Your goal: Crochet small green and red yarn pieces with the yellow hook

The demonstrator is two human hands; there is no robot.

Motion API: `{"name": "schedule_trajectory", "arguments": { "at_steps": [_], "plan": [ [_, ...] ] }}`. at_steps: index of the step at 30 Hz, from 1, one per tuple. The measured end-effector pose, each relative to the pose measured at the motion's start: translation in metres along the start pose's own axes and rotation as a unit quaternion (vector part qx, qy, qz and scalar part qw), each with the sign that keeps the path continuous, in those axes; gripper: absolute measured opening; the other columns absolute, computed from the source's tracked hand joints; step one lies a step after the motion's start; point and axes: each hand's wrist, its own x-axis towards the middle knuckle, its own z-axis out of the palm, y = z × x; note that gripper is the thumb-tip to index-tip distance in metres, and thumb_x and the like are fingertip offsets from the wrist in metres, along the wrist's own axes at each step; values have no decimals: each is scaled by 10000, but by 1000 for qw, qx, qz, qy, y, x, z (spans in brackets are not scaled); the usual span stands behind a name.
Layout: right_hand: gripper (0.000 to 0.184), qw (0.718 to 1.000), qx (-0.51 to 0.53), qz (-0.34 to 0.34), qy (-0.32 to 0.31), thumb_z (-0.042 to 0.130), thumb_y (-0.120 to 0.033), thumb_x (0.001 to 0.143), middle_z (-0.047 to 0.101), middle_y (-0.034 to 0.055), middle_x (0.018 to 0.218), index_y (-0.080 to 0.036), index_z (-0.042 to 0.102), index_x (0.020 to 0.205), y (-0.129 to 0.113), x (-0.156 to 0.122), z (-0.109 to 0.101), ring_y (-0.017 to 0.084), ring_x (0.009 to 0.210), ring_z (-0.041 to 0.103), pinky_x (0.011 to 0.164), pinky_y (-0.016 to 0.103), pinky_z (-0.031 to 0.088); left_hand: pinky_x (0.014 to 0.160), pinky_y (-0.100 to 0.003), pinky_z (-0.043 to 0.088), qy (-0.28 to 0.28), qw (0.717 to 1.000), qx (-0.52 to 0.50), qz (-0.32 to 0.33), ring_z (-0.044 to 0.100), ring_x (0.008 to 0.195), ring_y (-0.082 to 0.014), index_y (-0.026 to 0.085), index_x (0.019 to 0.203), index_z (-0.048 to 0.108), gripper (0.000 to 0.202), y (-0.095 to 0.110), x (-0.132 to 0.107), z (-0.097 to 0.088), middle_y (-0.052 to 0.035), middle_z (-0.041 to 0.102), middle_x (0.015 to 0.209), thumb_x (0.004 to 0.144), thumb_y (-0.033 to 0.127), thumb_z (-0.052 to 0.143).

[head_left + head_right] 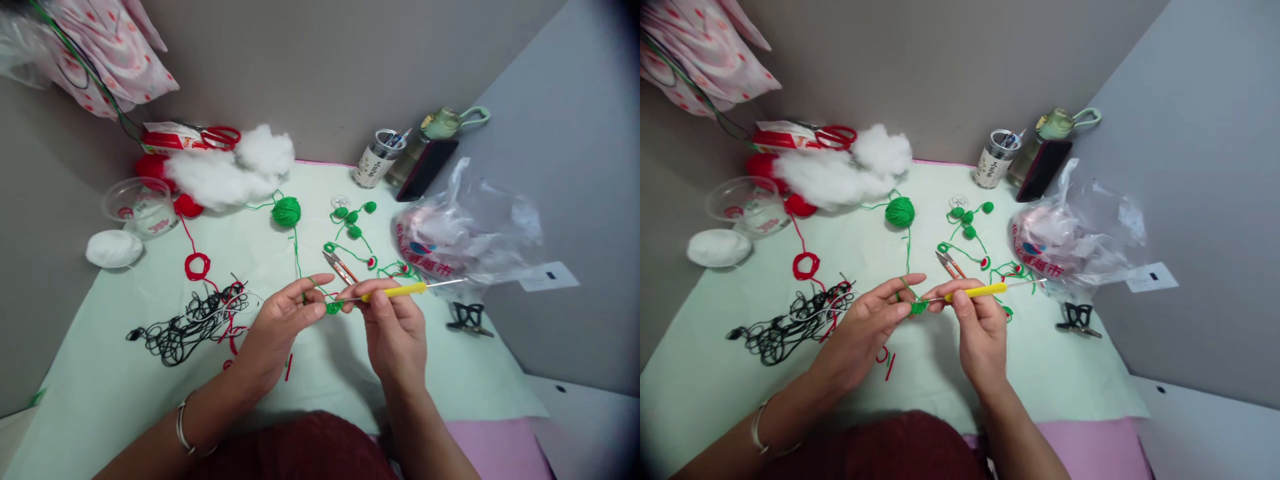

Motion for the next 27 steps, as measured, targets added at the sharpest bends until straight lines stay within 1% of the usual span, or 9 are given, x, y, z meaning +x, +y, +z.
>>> {"name": "schedule_trajectory", "arguments": {
  "at_steps": [4,10,12,14,16,18,20,24,27],
  "plan": [
    [205,1000,-20,-10,-14,574,-319,1063,788,62,952,-211,742,1017,-6,-3,1,192,828,753,764,356,627,943,-336,426,7,1000,15,12,605,919,-187,273,1162,820,325,0,0,-1,1,643,873,838,271,797],
    [207,987,-127,-90,-29,534,-194,1066,788,30,948,-237,737,1067,-11,-6,0,171,835,753,765,325,626,844,-302,439,31,997,55,49,553,828,-150,263,1137,826,307,-3,1,-4,7,618,874,831,261,814],
    [218,974,-175,-141,-43,532,-151,1052,788,37,965,-240,724,1106,-12,-8,1,182,879,752,790,340,622,840,-297,446,42,994,79,69,554,834,-149,264,1135,822,309,-4,1,-5,9,622,867,827,249,820],
    [217,950,-227,-208,-59,536,-135,1039,791,57,968,-231,711,1124,-12,-9,3,199,902,755,795,358,620,847,-296,455,54,990,99,89,563,835,-147,264,1162,808,341,-5,1,-4,15,628,850,824,221,816],
    [199,921,-270,-272,-69,542,-142,1033,798,84,967,-213,706,1121,-12,-9,4,211,886,766,762,357,622,855,-296,465,65,987,106,99,573,829,-145,261,1234,772,422,-4,0,-2,24,627,828,819,195,811],
    [185,900,-295,-312,-72,543,-161,1034,806,107,971,-206,707,1107,-11,-9,5,221,871,779,721,355,624,848,-295,474,73,988,101,95,579,815,-143,248,1287,737,489,-4,0,0,32,623,812,809,181,811],
    [186,898,-297,-316,-76,537,-177,1039,812,109,971,-214,709,1101,-11,-8,4,225,853,785,695,358,624,844,-295,482,79,988,96,91,586,810,-144,236,1302,721,513,-3,-1,2,34,625,805,801,175,813],
    [202,922,-252,-283,-82,527,-175,1039,808,77,920,-235,707,1109,-9,-4,1,224,819,786,707,379,626,893,-318,486,93,981,119,119,604,841,-166,257,1273,744,486,-6,-3,1,22,654,816,801,182,826],
    [202,912,-273,-296,-85,541,-162,1032,812,84,945,-232,709,1120,-7,-3,2,221,828,785,713,374,628,973,-339,460,115,969,154,156,620,909,-190,287,1193,788,410,-8,-5,0,7,673,846,803,169,834]
  ]
}}
